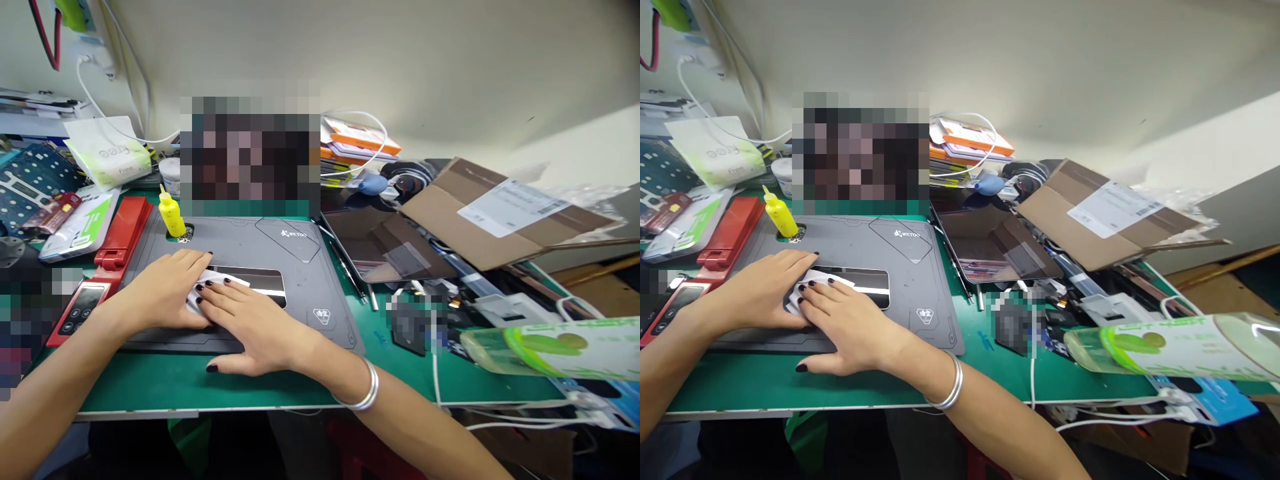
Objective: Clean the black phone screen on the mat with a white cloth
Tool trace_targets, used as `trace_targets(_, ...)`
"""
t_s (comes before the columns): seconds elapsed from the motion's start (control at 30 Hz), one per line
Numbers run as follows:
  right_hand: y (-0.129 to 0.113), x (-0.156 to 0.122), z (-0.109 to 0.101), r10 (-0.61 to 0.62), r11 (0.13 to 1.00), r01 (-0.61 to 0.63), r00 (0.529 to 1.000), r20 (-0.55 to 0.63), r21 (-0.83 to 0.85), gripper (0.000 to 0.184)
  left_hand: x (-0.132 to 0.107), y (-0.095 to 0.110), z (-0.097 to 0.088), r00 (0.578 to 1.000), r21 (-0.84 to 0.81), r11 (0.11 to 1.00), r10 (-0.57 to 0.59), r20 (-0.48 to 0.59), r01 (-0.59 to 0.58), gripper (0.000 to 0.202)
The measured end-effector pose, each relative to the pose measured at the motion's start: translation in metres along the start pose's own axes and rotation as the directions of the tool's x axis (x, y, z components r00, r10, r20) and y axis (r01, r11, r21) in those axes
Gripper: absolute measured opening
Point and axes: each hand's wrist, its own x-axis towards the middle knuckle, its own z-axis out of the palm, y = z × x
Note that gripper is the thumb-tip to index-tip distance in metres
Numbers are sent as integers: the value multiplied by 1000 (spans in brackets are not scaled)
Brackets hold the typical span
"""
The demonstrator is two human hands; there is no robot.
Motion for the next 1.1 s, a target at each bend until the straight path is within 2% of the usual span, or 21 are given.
trace_targets(0.17,-3,-1,-2,69,996,-71,997,-30,-59,79,0,-2,-1,1000,19,1000,21,11,-21,87)
trace_targets(0.33,-7,-3,-2,-12,1000,13,1000,6,-24,82,-1,-2,-2,1000,15,1000,27,3,-27,82)
trace_targets(0.47,-3,-4,-2,143,989,-143,990,-5,-45,84,-1,-4,-3,999,20,999,25,26,-26,90)
trace_targets(0.53,-3,-4,-3,176,982,-176,984,-6,-61,88,-1,-5,-3,999,18,1000,23,29,-24,92)
trace_targets(0.7,-6,-4,-3,58,998,-58,998,30,-10,88,-2,-6,-1,999,2,999,35,11,-35,85)
trace_targets(0.8,-2,-5,-2,151,988,-150,988,20,-43,85,-2,-7,0,999,-6,999,43,4,-43,89)
trace_targets(0.9,0,-6,-1,240,967,-238,971,10,-91,90,-2,-7,-1,999,-15,999,40,-2,-40,92)
trace_targets(1.0,-6,-7,-1,156,984,-153,987,29,-86,96,-2,-6,-2,999,0,999,42,11,-42,88)
trace_targets(1.1,-8,-6,-2,72,996,-70,996,48,-56,91,-1,-6,-3,999,-4,999,47,14,-47,84)
